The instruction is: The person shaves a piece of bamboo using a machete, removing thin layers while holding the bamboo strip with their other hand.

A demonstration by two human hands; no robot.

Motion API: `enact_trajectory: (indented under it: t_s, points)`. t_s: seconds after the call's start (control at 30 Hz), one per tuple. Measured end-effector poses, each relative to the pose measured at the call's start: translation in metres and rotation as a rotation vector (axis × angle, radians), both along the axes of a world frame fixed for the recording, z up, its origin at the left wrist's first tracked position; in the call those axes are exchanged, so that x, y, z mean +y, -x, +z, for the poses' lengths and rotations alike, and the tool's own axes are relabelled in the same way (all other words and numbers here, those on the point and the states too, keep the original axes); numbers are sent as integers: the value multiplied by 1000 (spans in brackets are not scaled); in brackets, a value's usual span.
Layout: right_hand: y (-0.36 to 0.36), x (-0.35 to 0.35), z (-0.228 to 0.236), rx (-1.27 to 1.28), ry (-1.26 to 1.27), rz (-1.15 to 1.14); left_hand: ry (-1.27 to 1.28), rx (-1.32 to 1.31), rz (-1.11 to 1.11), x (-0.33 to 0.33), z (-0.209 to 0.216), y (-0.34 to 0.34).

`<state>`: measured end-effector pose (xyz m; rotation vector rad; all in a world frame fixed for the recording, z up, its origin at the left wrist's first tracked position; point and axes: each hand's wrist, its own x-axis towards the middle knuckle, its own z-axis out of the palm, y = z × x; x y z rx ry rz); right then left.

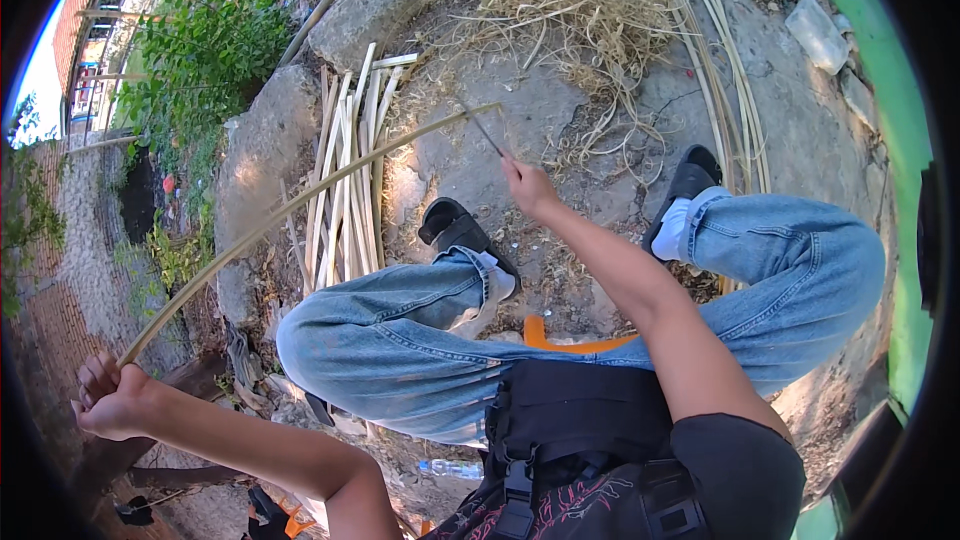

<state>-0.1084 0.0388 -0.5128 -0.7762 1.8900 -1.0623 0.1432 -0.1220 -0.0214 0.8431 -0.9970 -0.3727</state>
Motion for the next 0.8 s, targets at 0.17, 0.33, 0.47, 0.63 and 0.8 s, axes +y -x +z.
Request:
enact_trajectory:
  t_s: [0.17, 0.33, 0.47, 0.63, 0.8]
  points:
    - [15, -16, -15, 108, -19, -86, 45, -3, -85, -7, -1, -9]
    - [41, -4, -48, 105, -136, -193, 30, -2, -82, -5, -7, 8]
    - [7, -7, -9, 25, -17, -55, 37, -59, -59, 2, 4, -4]
    - [12, -12, -29, 84, -114, -242, -4, 18, 49, 13, -7, 37]
    - [4, -11, -3, 80, -44, -49, -16, 5, 38, 14, 3, 17]
